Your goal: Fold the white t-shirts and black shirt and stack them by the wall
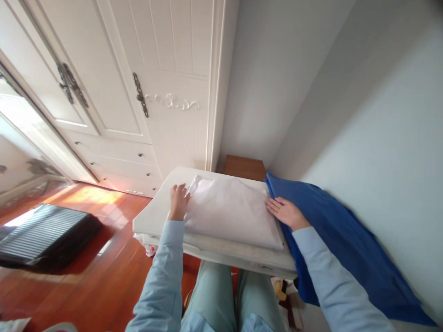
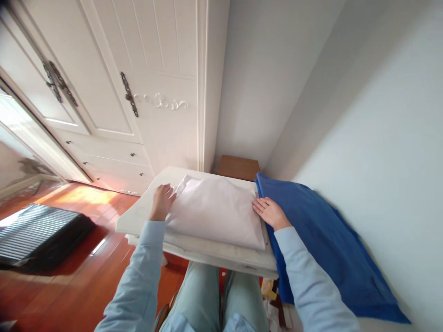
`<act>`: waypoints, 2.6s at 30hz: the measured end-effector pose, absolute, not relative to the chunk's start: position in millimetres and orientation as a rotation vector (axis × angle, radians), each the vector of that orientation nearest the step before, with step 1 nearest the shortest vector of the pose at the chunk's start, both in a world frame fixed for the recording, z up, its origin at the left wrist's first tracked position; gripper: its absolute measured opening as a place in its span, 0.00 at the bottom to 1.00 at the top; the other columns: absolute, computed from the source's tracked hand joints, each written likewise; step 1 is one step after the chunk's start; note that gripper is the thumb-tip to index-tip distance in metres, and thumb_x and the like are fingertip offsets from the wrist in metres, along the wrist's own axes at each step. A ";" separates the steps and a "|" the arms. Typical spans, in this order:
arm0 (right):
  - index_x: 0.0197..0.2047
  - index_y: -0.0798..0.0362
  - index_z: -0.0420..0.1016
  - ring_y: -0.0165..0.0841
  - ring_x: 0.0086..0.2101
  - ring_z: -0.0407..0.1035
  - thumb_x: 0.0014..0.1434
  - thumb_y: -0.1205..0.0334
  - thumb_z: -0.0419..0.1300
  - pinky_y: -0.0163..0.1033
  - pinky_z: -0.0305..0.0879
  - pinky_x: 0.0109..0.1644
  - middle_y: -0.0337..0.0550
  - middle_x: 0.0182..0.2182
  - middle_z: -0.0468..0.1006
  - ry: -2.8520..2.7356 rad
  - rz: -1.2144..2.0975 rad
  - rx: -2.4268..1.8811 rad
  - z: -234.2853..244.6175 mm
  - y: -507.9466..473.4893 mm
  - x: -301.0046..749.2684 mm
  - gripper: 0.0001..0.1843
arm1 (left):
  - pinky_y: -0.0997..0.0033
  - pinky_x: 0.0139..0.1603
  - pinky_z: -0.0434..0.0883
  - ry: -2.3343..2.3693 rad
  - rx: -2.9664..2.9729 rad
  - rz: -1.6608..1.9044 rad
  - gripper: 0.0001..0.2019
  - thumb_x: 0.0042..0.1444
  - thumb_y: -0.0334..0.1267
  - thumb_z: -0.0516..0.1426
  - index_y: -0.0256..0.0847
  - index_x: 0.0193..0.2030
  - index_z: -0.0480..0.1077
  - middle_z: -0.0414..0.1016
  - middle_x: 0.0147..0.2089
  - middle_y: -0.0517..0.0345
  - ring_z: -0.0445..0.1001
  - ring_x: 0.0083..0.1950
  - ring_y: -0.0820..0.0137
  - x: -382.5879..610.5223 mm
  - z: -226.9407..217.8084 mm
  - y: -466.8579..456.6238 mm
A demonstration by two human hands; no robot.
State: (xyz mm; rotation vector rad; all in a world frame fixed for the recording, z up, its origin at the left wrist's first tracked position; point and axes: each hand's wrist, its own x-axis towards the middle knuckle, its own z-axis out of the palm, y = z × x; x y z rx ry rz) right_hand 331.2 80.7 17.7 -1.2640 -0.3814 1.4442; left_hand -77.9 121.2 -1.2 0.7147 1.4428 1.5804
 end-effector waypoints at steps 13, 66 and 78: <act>0.58 0.50 0.74 0.49 0.65 0.62 0.52 0.49 0.66 0.59 0.59 0.69 0.53 0.64 0.71 -1.628 0.701 -1.509 -54.2 46.4 333.7 0.31 | 0.48 0.71 0.60 2.145 1.832 0.788 0.30 0.64 0.45 0.56 0.29 0.69 0.61 0.63 0.70 0.32 0.59 0.73 0.47 -78.1 -33.5 92.3; 0.72 0.61 0.60 0.48 0.70 0.52 0.73 0.50 0.47 0.54 0.47 0.73 0.60 0.71 0.58 -2.358 0.032 -1.759 -72.6 156.7 266.6 0.32 | 0.50 0.76 0.45 1.916 2.321 0.330 0.35 0.70 0.56 0.44 0.31 0.73 0.57 0.52 0.76 0.34 0.47 0.78 0.50 -63.4 -46.3 177.0; 0.73 0.59 0.60 0.49 0.70 0.52 0.73 0.49 0.44 0.57 0.48 0.73 0.58 0.72 0.58 -2.376 0.011 -1.767 -74.2 158.7 275.7 0.33 | 0.52 0.76 0.45 1.884 2.413 0.287 0.36 0.70 0.58 0.41 0.33 0.75 0.56 0.53 0.76 0.37 0.48 0.78 0.52 -71.8 -50.9 182.1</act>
